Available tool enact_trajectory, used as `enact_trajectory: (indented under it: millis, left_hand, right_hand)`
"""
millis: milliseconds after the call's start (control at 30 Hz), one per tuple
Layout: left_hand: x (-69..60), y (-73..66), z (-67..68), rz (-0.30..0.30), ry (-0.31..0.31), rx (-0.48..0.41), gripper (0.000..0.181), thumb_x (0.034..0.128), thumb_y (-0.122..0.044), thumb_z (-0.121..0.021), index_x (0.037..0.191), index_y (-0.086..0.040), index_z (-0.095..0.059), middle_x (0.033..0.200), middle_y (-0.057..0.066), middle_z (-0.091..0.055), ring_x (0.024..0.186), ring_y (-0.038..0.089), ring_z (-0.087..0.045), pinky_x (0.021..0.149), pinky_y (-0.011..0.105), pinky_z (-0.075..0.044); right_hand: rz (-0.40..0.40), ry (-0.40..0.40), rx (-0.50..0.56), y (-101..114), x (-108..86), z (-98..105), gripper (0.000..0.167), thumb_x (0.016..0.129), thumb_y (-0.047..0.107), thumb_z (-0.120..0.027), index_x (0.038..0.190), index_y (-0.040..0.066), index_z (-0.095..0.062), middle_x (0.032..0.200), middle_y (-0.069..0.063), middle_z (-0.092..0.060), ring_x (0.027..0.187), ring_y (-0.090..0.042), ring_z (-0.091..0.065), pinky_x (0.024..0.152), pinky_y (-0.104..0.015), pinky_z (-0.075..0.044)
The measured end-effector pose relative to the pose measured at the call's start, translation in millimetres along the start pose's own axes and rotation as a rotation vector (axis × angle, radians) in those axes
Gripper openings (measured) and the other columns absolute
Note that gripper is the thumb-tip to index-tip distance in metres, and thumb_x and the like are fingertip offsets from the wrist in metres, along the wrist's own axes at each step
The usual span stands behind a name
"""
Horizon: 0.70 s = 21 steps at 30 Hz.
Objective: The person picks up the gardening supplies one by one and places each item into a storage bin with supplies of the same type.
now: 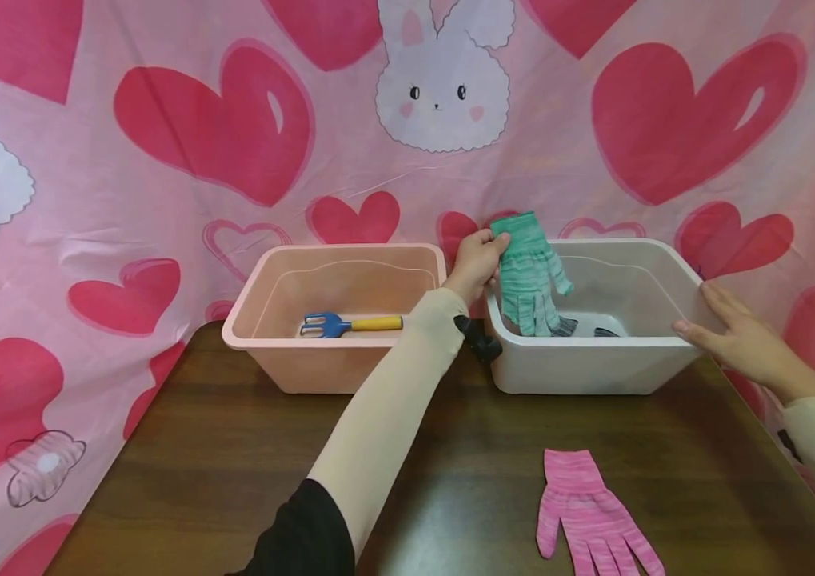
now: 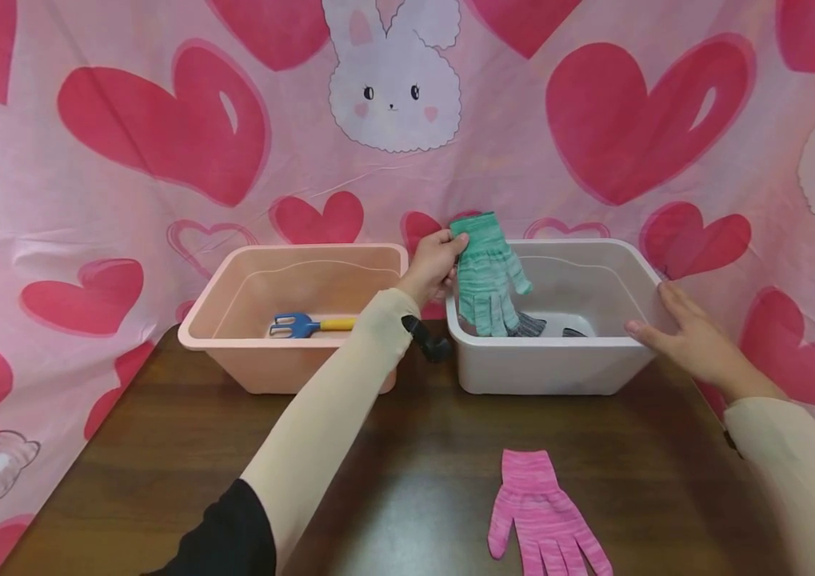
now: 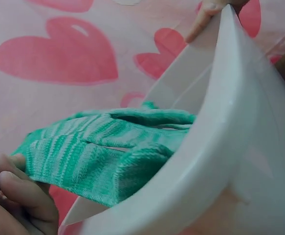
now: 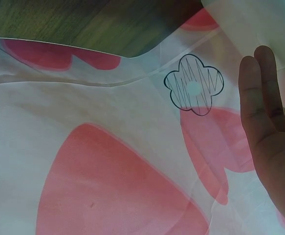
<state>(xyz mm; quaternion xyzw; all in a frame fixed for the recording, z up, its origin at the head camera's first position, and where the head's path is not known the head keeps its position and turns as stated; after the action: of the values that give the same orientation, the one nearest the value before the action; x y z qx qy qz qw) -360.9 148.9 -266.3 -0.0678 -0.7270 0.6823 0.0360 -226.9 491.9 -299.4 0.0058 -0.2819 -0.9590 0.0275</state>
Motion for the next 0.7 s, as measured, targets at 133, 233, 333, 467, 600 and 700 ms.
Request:
enact_trajectory:
  millis: [133, 233, 333, 467, 600, 700]
  left_hand:
    - [-2.8, 1.5, -2.5, 0.015, 0.027, 0.088, 0.025, 0.1028, -0.026, -0.061, 0.085, -0.009, -0.055, 0.056, 0.002, -0.036, 0.046, 0.015, -0.033, 0.043, 0.024, -0.031]
    - [-5.2, 4.0, -6.6, 0.043, 0.063, 0.142, 0.020, 0.1032, -0.026, -0.060, 0.098, -0.007, -0.063, 0.057, 0.002, -0.036, 0.046, 0.015, -0.034, 0.045, 0.024, -0.032]
    - [-7.8, 5.8, -10.4, 0.080, 0.097, 0.152, 0.028, 0.1035, -0.026, -0.060, 0.123, -0.007, -0.066, 0.060, 0.004, -0.040, 0.046, 0.013, -0.037, 0.045, 0.021, -0.036]
    - [-9.7, 5.8, -10.7, 0.111, 0.080, 0.145, 0.041, 0.1018, -0.021, -0.061, 0.140, -0.006, -0.058, 0.081, 0.005, -0.055, 0.047, 0.013, -0.047, 0.045, 0.018, -0.045]
    - [-11.0, 5.5, -9.2, 0.111, 0.066, 0.158, 0.039, 0.1003, -0.016, -0.060, 0.137, -0.005, -0.059, 0.102, 0.006, -0.061, 0.052, 0.015, -0.053, 0.047, 0.021, -0.050]
    - [-12.6, 5.5, -8.3, 0.090, 0.074, 0.160, 0.029, 0.0998, -0.014, -0.059, 0.126, -0.005, -0.064, 0.098, 0.007, -0.062, 0.053, 0.016, -0.054, 0.049, 0.022, -0.052]
  right_hand:
    - [-0.004, 0.000, -0.004, -0.8, 0.0, 0.3, 0.095, 0.100, 0.048, -0.055, 0.160, 0.014, 0.010, 0.163, -0.025, 0.015, 0.145, -0.055, 0.011, 0.099, -0.084, -0.005]
    - [-0.007, -0.004, -0.006, -1.5, -0.4, 0.4, 0.095, 0.100, 0.048, -0.055, 0.160, 0.014, 0.011, 0.163, -0.025, 0.015, 0.145, -0.055, 0.011, 0.099, -0.084, -0.006]
    - [-0.009, -0.007, -0.003, -1.8, -0.7, 0.2, 0.095, 0.100, 0.047, -0.055, 0.160, 0.014, 0.011, 0.163, -0.026, 0.014, 0.145, -0.056, 0.010, 0.099, -0.084, -0.006]
    - [-0.012, -0.012, 0.000, -1.5, -0.8, 0.4, 0.095, 0.100, 0.047, -0.055, 0.160, 0.013, 0.011, 0.163, -0.027, 0.013, 0.144, -0.058, 0.009, 0.098, -0.085, -0.007]
    - [-0.008, -0.015, 0.000, -0.2, -1.0, 0.8, 0.094, 0.100, 0.046, -0.055, 0.160, 0.013, 0.010, 0.162, -0.028, 0.013, 0.143, -0.059, 0.008, 0.098, -0.085, -0.007]
    - [-0.003, -0.016, -0.001, 0.4, -0.8, 0.9, 0.094, 0.100, 0.046, -0.055, 0.160, 0.013, 0.010, 0.163, -0.028, 0.013, 0.144, -0.059, 0.008, 0.098, -0.085, -0.006]
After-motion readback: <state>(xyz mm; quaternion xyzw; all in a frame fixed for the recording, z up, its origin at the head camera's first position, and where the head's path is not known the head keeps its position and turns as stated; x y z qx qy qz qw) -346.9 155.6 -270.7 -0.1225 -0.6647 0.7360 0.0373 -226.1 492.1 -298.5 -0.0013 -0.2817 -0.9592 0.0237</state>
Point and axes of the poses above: each hand's wrist, its own x-axis towards the middle knuckle, its own z-axis out of the back of the hand, y = z × x, the point moved 8 cm from there along x, towards the middle knuckle
